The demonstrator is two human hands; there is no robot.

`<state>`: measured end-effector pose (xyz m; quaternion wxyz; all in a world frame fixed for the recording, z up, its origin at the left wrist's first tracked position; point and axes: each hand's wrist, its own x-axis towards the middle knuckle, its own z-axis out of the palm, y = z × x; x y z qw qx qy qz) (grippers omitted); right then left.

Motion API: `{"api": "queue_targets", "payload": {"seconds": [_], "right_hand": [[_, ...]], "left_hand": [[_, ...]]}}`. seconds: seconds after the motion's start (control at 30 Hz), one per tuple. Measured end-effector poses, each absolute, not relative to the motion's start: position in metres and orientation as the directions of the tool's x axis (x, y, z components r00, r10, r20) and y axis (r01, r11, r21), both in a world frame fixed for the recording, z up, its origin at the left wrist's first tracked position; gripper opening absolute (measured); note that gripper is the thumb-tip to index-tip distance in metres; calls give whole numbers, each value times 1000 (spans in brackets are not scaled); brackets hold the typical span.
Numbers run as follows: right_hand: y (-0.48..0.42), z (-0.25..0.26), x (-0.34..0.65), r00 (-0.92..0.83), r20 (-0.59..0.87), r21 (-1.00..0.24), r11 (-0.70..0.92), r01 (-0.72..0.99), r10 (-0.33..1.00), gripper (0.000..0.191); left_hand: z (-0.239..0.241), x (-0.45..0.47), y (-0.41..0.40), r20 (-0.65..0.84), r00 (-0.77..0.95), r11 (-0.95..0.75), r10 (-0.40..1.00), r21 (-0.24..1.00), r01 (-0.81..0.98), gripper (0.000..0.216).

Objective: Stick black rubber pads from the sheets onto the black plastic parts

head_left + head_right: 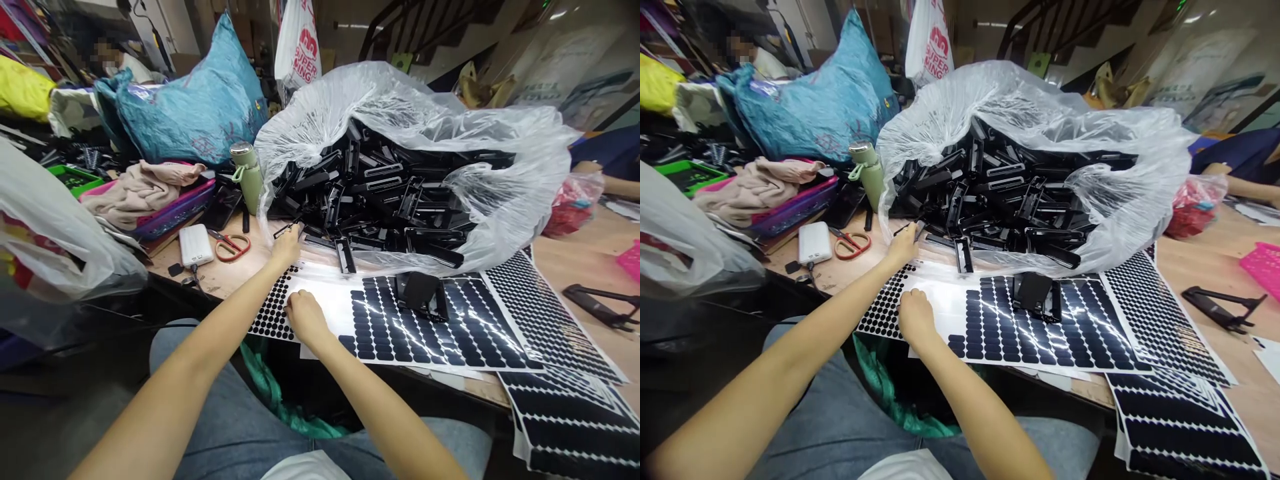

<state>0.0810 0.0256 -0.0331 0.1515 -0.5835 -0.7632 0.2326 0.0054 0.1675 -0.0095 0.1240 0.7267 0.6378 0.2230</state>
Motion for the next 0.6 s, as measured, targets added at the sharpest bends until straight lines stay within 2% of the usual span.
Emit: {"api": "queue_targets", "payload": {"seconds": [0.07,0.13,0.2,0.27,0.33,0.43,0.6], "right_hand": [[24,-32,79,-281,-55,-546,206,812,958,15],[23,-26,85,-304,-65,-579,212,787,951,13],[23,-15,101,-288,-58,-666,178,725,956,12],[22,2,122,-219,-12,-789,125,602,976,14],[21,23,142,-136,84,-871,139,471,987,14],[18,48,160,-120,177,-887,211,411,977,12],[6,57,161,-185,87,-883,162,441,979,13]], "left_hand": [[-2,-11,163,197,122,-214,973,561,800,44],[8,-23,151,169,171,-238,971,781,577,48],[19,-32,135,58,280,-129,958,962,242,52],[29,-37,116,-54,428,29,902,997,66,58],[37,-35,98,-99,559,89,823,995,46,60],[44,-25,79,-119,699,81,705,993,88,63],[46,-7,66,-134,781,26,610,988,150,67]]}}
